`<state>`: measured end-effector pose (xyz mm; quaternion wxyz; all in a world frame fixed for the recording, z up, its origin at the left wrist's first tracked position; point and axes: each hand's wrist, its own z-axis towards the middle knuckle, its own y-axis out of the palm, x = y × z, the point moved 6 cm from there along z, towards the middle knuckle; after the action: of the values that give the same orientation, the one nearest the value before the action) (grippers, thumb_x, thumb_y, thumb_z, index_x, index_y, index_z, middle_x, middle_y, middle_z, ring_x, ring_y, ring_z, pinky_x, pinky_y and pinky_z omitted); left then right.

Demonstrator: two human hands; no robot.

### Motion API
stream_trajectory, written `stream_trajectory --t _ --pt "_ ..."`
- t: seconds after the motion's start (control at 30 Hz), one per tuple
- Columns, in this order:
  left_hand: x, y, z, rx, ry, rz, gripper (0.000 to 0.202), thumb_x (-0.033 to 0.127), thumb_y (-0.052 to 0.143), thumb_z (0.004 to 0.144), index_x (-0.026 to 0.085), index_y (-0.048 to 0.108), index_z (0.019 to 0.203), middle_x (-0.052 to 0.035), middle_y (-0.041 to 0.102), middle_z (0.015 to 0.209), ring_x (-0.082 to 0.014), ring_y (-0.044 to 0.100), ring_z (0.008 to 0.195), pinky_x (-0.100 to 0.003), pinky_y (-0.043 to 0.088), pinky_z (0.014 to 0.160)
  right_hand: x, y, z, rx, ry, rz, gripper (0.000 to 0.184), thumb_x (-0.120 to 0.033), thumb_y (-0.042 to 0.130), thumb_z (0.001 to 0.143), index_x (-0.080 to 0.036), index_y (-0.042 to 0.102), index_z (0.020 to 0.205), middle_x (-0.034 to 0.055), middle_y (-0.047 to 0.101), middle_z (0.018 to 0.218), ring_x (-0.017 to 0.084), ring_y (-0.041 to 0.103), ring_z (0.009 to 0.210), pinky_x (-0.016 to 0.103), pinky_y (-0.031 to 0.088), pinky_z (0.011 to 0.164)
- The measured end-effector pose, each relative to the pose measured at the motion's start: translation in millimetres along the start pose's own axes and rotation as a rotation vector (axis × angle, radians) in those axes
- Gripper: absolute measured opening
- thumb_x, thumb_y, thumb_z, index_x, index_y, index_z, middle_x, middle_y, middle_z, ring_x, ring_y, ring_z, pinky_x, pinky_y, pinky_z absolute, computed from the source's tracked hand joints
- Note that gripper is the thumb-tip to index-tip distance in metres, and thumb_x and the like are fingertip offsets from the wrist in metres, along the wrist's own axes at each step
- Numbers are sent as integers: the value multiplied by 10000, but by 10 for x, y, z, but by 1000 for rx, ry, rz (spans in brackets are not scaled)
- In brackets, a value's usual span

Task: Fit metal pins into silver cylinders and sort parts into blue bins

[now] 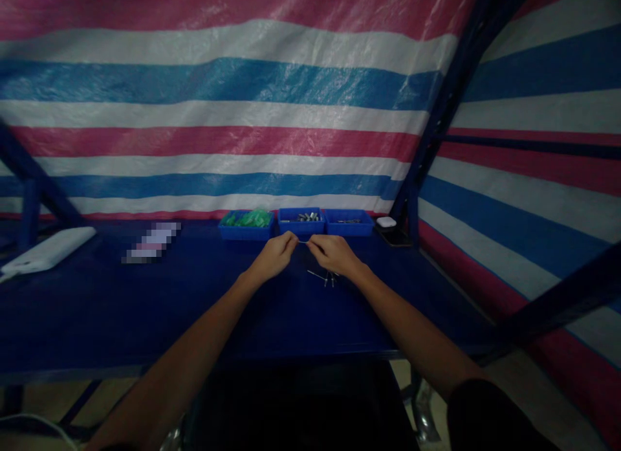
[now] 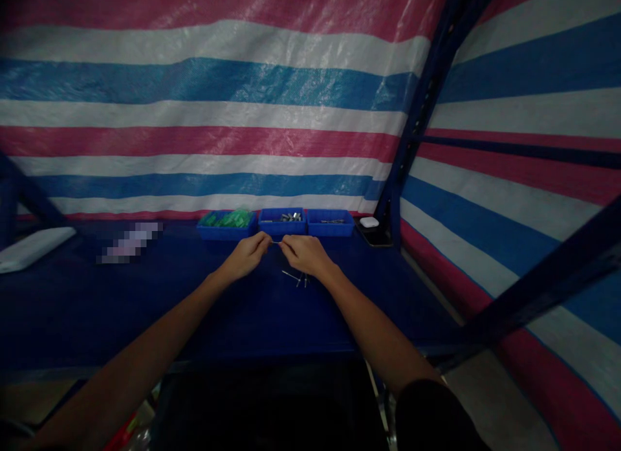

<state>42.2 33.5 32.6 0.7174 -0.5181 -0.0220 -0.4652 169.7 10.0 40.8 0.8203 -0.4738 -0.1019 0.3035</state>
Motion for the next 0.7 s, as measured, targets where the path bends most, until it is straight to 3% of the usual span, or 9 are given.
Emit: stream_trajectory --t 0.2,0.33,0.4,0.5,0.6,0.7 --pt "39 -39 -14 44 -13 -39 351 348 298 895 156 538 726 9 544 612 -114 504 564 -223 384 588 -121 -60 -9 58 -73 -63 219 -295 395 892 -176 577 862 28 617 752 128 540 691 236 317 623" --pt "16 20 -28 -2 -24 -77 414 366 247 909 145 585 814 12 530 597 -115 507 566 -228 384 585 -123 -185 15 144 -136 -132 272 -270 376 886 -172 594 757 34 604 711 129 532 678 240 330 633" --pt "15 108 -47 -95 -10 -85 357 355 296 900 149 586 933 13 545 624 -114 514 577 -229 390 588 71 -295 46 230 -27 -180 322 -272 349 890 -165 589 704 45 594 681 136 532 670 245 340 644" --pt "66 239 -103 -236 73 -9 279 337 477 830 182 560 1047 2 573 733 -118 529 626 -233 408 611 567 -417 42 333 307 -266 327 -309 335 892 -153 606 798 73 617 763 168 553 728 263 361 668" --pt "151 338 -173 -349 195 94 224 306 544 791 234 577 1000 -18 555 950 -135 558 771 -251 429 688 957 -369 -19 269 542 -326 389 -392 436 844 -98 542 1076 148 598 993 241 550 892 310 389 733" --pt "174 411 -217 -432 246 130 135 263 494 823 236 572 930 -9 536 982 -144 565 831 -254 435 704 970 -256 -91 168 553 -292 458 -406 457 833 -74 498 1147 177 564 1066 267 529 963 345 393 788"
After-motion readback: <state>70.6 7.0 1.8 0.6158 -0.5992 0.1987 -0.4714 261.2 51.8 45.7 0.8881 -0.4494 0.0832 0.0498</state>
